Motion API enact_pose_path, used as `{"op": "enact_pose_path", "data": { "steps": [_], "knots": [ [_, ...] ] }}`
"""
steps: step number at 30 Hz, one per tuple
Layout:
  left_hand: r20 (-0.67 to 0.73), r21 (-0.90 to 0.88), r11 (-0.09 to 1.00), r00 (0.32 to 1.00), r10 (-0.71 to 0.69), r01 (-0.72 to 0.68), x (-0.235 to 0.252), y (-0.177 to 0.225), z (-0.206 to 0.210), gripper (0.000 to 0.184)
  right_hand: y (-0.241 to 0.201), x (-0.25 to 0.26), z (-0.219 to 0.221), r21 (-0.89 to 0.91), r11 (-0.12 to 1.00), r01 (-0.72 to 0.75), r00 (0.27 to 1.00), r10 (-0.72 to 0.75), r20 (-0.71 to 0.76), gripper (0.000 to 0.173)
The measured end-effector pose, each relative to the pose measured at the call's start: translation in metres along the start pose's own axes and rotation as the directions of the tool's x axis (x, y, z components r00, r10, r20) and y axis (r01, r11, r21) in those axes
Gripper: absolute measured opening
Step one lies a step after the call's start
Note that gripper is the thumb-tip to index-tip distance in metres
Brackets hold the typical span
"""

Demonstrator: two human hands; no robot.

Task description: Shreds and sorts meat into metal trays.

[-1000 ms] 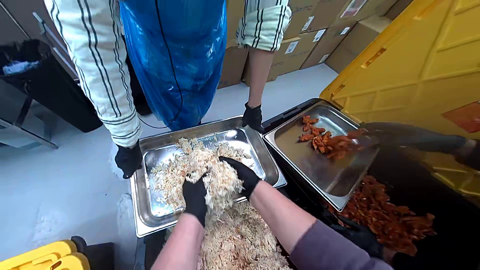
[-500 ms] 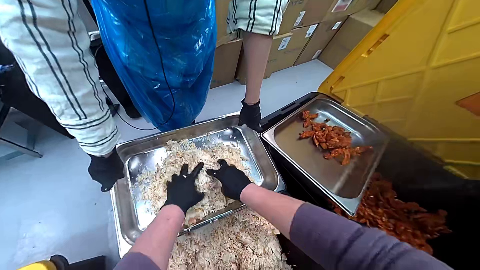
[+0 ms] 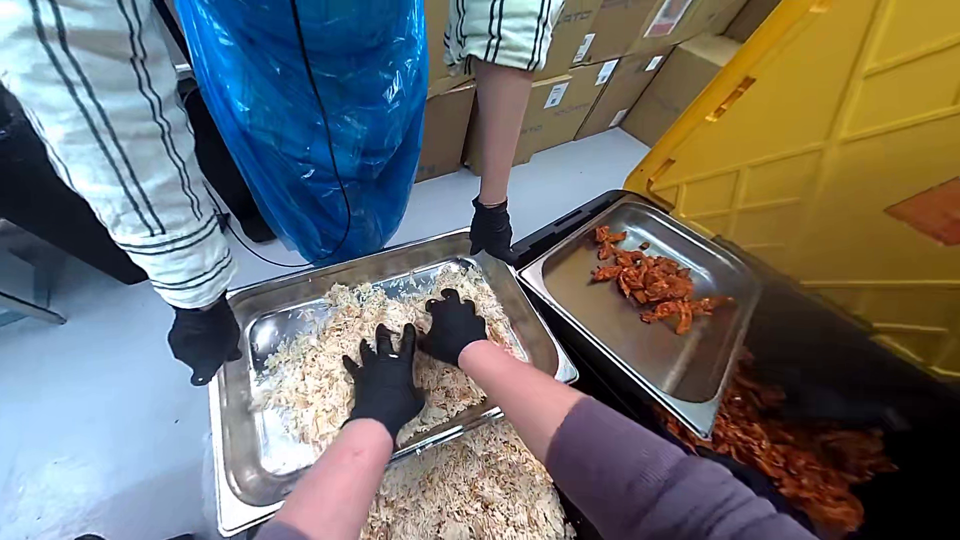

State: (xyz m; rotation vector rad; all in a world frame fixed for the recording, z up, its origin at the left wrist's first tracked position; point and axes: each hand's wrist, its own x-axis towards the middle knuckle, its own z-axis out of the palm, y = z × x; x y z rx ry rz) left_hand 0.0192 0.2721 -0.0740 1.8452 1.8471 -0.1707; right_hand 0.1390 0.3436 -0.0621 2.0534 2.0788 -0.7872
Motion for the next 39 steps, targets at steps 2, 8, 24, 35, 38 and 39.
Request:
{"op": "enact_pose_path", "data": {
  "steps": [2,8,24,35,38,39],
  "knots": [
    [-0.037,0.024,1.000,0.999,0.004,-0.003,0.016,-0.003,0.004,0.089,-0.022,-0.010,0.002,-0.078,0.984,0.162,0.985,-0.157,0.070,0.075],
    [-0.093,0.121,0.993,0.995,0.019,-0.008,0.040,-0.048,-0.028,0.054,-0.013,0.021,0.015,-0.146,0.947,0.287,0.956,-0.274,0.106,0.095],
    [-0.057,0.011,0.996,0.994,-0.089,0.090,-0.040,-0.099,0.001,0.114,0.027,-0.048,0.036,-0.237,0.931,0.276,0.954,-0.236,0.183,0.085],
    [-0.450,0.056,0.965,0.857,0.253,-0.255,-0.084,-0.125,0.028,0.056,0.102,-0.143,0.067,-0.108,0.834,0.542,0.759,-0.541,-0.362,0.029],
    [-0.369,-0.325,0.915,0.923,0.110,-0.239,-0.191,-0.086,0.113,0.032,0.103,-0.182,0.135,0.164,0.908,0.385,0.905,-0.407,0.127,0.038],
    [-0.006,-0.504,0.864,1.000,0.006,-0.008,-0.205,-0.075,0.139,0.037,0.098,-0.158,0.152,0.132,0.952,0.277,0.856,-0.307,0.417,0.051]
  ]
}}
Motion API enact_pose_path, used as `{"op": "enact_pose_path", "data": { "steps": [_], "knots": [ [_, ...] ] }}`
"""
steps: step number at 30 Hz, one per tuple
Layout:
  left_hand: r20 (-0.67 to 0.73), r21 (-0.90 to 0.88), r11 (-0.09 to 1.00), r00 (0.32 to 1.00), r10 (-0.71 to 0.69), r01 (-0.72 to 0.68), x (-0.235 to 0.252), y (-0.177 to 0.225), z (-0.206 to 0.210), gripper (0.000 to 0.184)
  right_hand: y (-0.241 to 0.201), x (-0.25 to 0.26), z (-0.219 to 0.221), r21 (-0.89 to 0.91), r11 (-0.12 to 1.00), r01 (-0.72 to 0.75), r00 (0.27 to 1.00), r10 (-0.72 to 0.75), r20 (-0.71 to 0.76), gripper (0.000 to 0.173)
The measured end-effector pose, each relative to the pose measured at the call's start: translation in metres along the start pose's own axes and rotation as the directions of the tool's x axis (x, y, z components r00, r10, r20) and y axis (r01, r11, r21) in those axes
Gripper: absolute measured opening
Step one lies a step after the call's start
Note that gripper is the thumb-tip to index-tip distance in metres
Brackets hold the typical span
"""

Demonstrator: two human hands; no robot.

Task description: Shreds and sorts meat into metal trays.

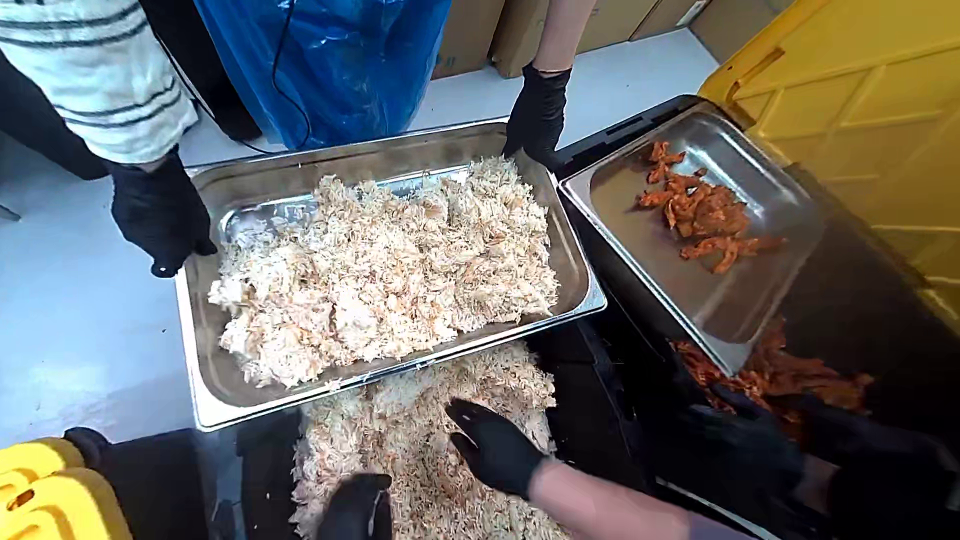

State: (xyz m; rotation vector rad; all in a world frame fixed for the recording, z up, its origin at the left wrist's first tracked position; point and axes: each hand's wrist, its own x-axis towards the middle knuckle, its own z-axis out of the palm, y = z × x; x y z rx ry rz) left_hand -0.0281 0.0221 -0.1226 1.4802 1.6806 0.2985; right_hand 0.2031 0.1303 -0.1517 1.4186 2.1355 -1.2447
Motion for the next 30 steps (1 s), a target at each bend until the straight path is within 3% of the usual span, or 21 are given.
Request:
{"op": "enact_pose_path", "data": {
  "steps": [1,2,3,5,7,9,12,15,18,21,23,26,30],
  "knots": [
    [0.259,-0.099,0.949,0.929,-0.266,0.300,0.002,-0.011,0.028,0.049,0.007,0.035,0.007,-0.041,0.996,-0.075,0.985,0.081,0.151,0.064],
    [0.382,-0.142,0.844,0.815,-0.436,0.518,0.013,-0.029,0.055,0.060,0.013,0.068,0.015,-0.084,0.989,-0.124,0.975,0.138,0.175,0.073],
    [0.380,-0.146,0.772,0.756,-0.533,0.618,0.024,-0.050,0.078,0.067,0.016,0.092,0.022,-0.108,0.980,-0.169,0.973,0.183,0.143,0.079],
    [0.306,-0.096,0.711,0.700,-0.645,0.697,0.040,-0.080,0.105,0.066,0.013,0.112,0.038,-0.125,0.961,-0.248,0.961,0.261,0.094,0.085],
    [0.412,0.100,0.748,0.657,-0.632,0.657,0.070,-0.077,0.108,0.055,0.008,0.114,0.048,-0.099,0.945,-0.311,0.946,0.317,0.059,0.084],
    [0.405,0.119,0.715,0.624,-0.668,0.689,0.082,-0.077,0.112,0.057,-0.005,0.109,0.069,-0.034,0.935,-0.352,0.928,0.354,0.117,0.087],
    [0.295,-0.162,0.666,0.679,-0.672,0.729,0.060,-0.091,0.143,0.077,0.000,0.087,0.106,-0.016,0.913,-0.407,0.886,0.399,0.237,0.087],
    [0.327,-0.298,0.628,0.695,-0.640,0.719,0.024,-0.084,0.147,0.091,0.012,0.047,0.116,-0.010,0.880,-0.474,0.805,0.438,0.400,0.082],
    [0.397,-0.554,0.463,0.709,-0.583,0.692,-0.003,-0.065,0.141,0.083,0.007,0.020,0.107,-0.019,0.921,-0.388,0.758,0.331,0.562,0.073],
    [0.423,-0.644,0.330,0.681,-0.598,0.690,-0.017,-0.058,0.119,0.074,0.022,0.017,0.089,0.180,0.909,-0.375,0.823,0.237,0.516,0.075],
    [0.349,-0.673,0.325,0.673,-0.652,0.665,-0.007,-0.079,0.124,0.079,0.040,0.035,0.093,0.267,0.821,-0.505,0.821,0.361,0.442,0.089],
    [0.272,-0.619,0.395,0.657,-0.703,0.679,0.015,-0.091,0.146,0.094,0.031,0.060,0.122,0.236,0.766,-0.598,0.777,0.481,0.405,0.099],
    [0.389,-0.720,0.220,0.646,-0.657,0.658,-0.008,-0.060,0.149,0.082,0.024,0.033,0.144,0.414,0.681,-0.604,0.793,0.461,0.398,0.088]
  ]
}}
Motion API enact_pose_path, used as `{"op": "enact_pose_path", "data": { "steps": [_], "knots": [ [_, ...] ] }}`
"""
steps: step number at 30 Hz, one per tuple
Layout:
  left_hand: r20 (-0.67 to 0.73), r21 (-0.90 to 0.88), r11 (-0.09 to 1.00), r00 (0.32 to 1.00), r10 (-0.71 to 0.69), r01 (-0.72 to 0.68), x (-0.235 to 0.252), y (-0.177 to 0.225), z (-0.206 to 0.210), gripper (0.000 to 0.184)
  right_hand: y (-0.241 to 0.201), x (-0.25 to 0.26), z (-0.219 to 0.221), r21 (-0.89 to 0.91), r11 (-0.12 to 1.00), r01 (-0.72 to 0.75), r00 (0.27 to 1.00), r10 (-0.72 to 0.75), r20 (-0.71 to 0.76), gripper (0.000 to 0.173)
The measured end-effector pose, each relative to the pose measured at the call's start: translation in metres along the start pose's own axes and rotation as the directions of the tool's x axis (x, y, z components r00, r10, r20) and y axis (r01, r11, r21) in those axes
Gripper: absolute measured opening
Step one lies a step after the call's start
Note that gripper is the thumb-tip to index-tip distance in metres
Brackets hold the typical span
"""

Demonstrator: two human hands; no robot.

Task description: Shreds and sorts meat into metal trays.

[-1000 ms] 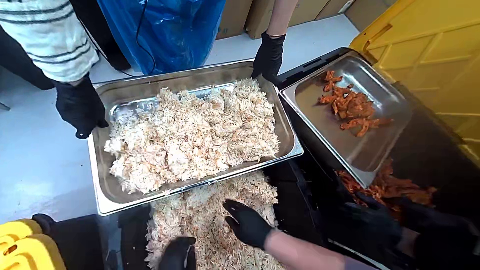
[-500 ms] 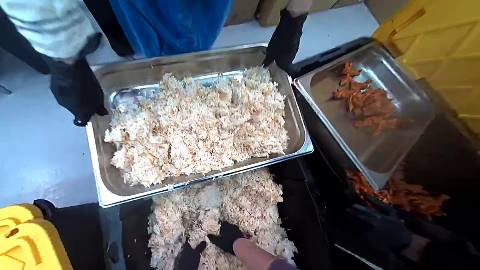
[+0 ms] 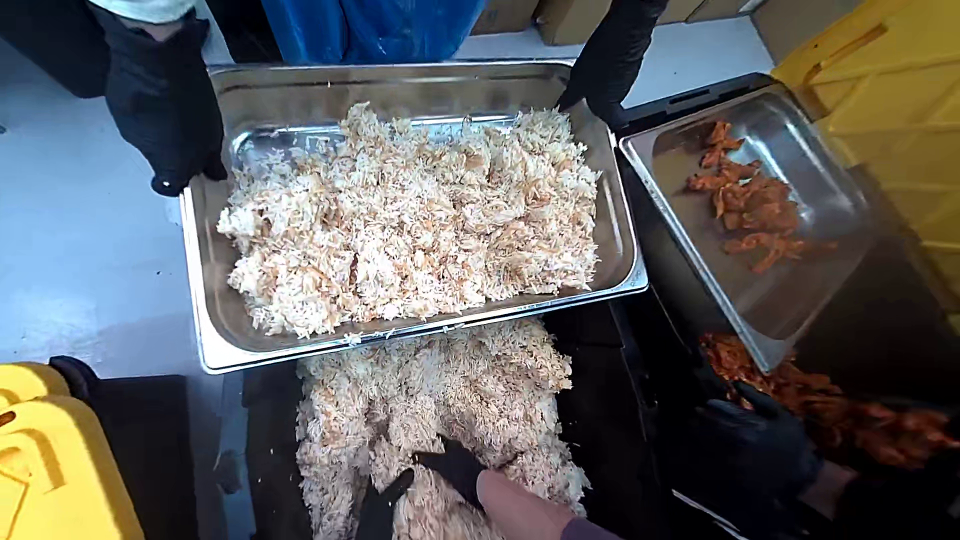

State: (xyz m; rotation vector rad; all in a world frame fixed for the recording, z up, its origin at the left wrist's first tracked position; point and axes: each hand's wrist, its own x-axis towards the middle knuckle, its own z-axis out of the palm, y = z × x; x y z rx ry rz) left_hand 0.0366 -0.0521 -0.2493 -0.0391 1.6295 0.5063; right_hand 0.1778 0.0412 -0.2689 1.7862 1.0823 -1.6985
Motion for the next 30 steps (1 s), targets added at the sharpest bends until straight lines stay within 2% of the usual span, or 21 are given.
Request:
{"op": "enact_pose_path", "data": {
  "steps": [3,5,7,9,11,14,15,17,19,21,23,25,27,28,30],
  "knots": [
    [0.019,-0.137,0.991,1.000,0.012,-0.009,-0.034,0.010,0.011,0.066,-0.003,-0.037,0.012,0.267,0.964,-0.005,0.999,0.014,-0.031,0.079],
    [0.021,-0.218,0.976,0.999,0.033,-0.028,-0.055,0.025,0.018,0.058,-0.016,-0.068,0.012,0.458,0.889,-0.008,0.998,0.038,-0.057,0.080],
    [0.013,-0.302,0.949,0.994,0.104,-0.096,-0.076,0.040,0.025,0.061,-0.029,-0.106,0.008,0.623,0.782,0.033,0.995,0.036,-0.098,0.078],
    [0.004,-0.354,0.916,0.979,0.204,-0.190,-0.103,0.066,0.035,0.068,-0.043,-0.146,-0.001,0.739,0.659,0.141,0.980,0.011,-0.197,0.073],
    [0.042,-0.374,0.881,0.944,0.327,-0.289,-0.135,0.103,0.041,0.071,-0.062,-0.183,-0.018,0.784,0.549,0.292,0.946,-0.045,-0.321,0.075],
    [0.086,-0.396,0.819,0.871,0.483,-0.416,-0.172,0.148,0.046,0.081,-0.091,-0.230,-0.048,0.741,0.440,0.508,0.859,-0.199,-0.471,0.070],
    [0.097,-0.376,0.800,0.839,0.535,-0.467,-0.178,0.162,0.047,0.086,-0.101,-0.238,-0.060,0.726,0.414,0.549,0.836,-0.253,-0.487,0.065],
    [0.093,-0.293,0.743,0.756,0.648,-0.602,-0.175,0.199,0.047,0.084,-0.128,-0.239,-0.091,0.710,0.382,0.591,0.803,-0.358,-0.476,0.051],
    [0.062,-0.198,0.655,0.657,0.751,-0.730,-0.160,0.245,0.052,0.075,-0.162,-0.229,-0.125,0.678,0.410,0.610,0.787,-0.414,-0.458,0.043],
    [0.039,-0.059,0.580,0.579,0.815,-0.812,-0.138,0.286,0.058,0.073,-0.198,-0.214,-0.155,0.622,0.460,0.634,0.771,-0.441,-0.459,0.048],
    [0.054,0.168,0.511,0.525,0.849,-0.843,-0.115,0.320,0.062,0.074,-0.228,-0.191,-0.185,0.512,0.545,0.663,0.747,-0.451,-0.488,0.052],
    [0.123,0.497,0.411,0.531,0.838,-0.764,-0.096,0.347,0.058,0.066,-0.243,-0.161,-0.215,0.317,0.694,0.647,0.730,-0.442,-0.521,0.055],
    [0.198,0.771,0.265,0.613,0.764,-0.579,-0.083,0.365,0.046,0.055,-0.245,-0.139,-0.241,0.108,0.821,0.560,0.727,-0.425,-0.539,0.062],
    [0.216,0.815,0.220,0.633,0.743,-0.536,-0.079,0.371,0.040,0.053,-0.245,-0.137,-0.252,0.036,0.853,0.521,0.723,-0.419,-0.549,0.063],
    [0.237,0.833,0.182,0.636,0.735,-0.522,-0.078,0.379,0.029,0.061,-0.249,-0.139,-0.267,-0.107,0.870,0.480,0.684,-0.448,-0.575,0.059]
  ]
}}
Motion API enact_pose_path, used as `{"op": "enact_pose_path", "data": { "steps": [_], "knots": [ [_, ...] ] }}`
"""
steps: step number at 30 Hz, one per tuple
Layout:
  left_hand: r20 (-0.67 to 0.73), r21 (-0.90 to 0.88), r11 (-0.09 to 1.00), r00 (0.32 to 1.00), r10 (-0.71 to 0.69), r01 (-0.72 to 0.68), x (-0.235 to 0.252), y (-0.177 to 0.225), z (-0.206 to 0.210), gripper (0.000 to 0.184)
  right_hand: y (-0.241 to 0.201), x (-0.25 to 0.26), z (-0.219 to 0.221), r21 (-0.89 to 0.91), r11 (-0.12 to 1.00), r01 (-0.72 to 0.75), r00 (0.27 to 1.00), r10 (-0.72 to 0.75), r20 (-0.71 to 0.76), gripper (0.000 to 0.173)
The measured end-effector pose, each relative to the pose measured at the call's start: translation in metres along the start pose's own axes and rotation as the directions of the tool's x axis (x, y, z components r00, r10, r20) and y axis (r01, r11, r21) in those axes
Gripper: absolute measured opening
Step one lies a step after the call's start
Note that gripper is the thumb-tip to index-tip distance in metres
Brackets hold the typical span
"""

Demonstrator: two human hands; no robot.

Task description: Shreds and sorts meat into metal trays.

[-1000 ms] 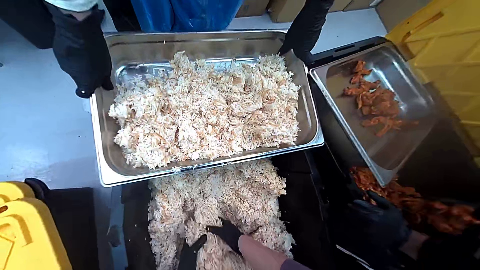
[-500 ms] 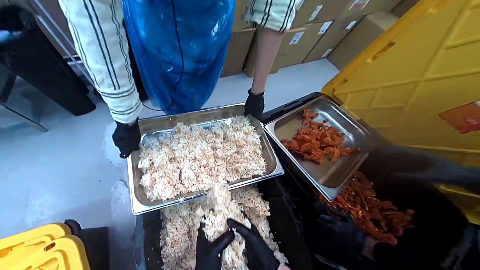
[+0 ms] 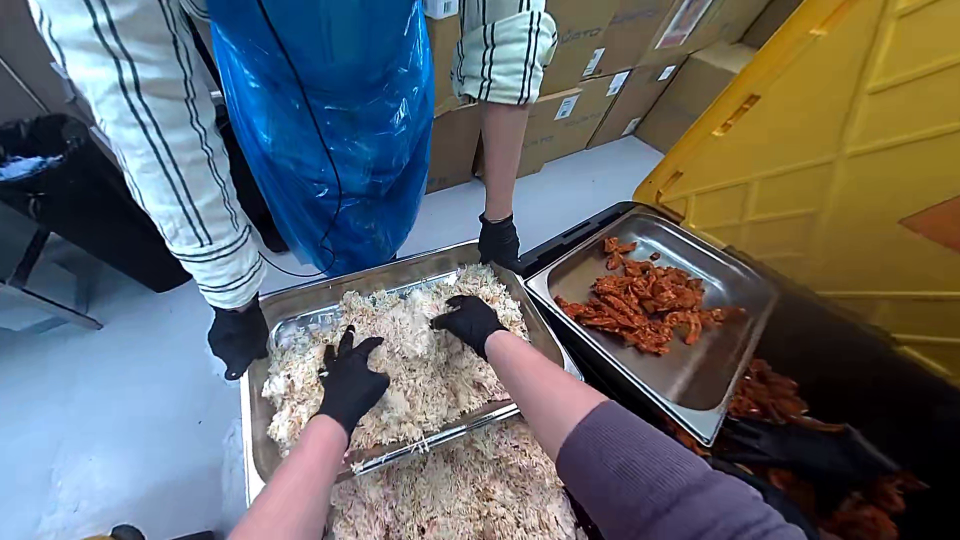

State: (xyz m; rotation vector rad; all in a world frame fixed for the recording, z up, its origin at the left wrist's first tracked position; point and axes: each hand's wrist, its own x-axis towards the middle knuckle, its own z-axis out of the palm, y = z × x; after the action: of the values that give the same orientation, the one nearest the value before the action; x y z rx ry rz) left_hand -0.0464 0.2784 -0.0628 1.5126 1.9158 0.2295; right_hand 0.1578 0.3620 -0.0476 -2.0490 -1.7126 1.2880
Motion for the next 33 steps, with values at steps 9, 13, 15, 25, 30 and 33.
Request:
{"op": "enact_pose_path", "data": {
  "steps": [9,13,15,25,30,33],
  "knots": [
    [-0.136,-0.711,0.702,0.974,-0.181,0.031,0.008,0.031,0.013,0.041,-0.011,0.011,0.046,-0.072,0.992,0.100,0.995,-0.099,0.009,0.074],
    [0.093,-0.886,0.439,0.984,-0.150,0.150,0.008,0.052,0.012,0.061,0.002,-0.024,0.010,0.471,0.869,0.151,0.970,-0.223,0.101,0.069],
    [0.115,-0.949,0.280,0.985,-0.127,0.147,0.006,0.060,0.024,0.049,-0.001,-0.038,0.006,0.615,0.770,0.169,0.957,-0.278,0.086,0.070],
    [-0.157,-0.892,0.451,0.934,-0.320,0.005,0.000,0.084,0.034,0.024,-0.005,-0.050,0.058,0.688,0.711,0.146,0.963,0.058,-0.264,0.045],
    [-0.202,-0.446,0.887,0.953,-0.227,0.117,0.015,0.069,0.026,0.031,-0.006,-0.030,0.039,0.189,0.981,0.053,0.965,-0.002,-0.263,0.042],
    [-0.177,0.064,0.985,0.974,-0.144,0.157,0.016,0.063,-0.007,0.045,-0.016,-0.013,0.017,-0.106,0.994,-0.012,0.980,-0.010,-0.197,0.054]
  ]
}}
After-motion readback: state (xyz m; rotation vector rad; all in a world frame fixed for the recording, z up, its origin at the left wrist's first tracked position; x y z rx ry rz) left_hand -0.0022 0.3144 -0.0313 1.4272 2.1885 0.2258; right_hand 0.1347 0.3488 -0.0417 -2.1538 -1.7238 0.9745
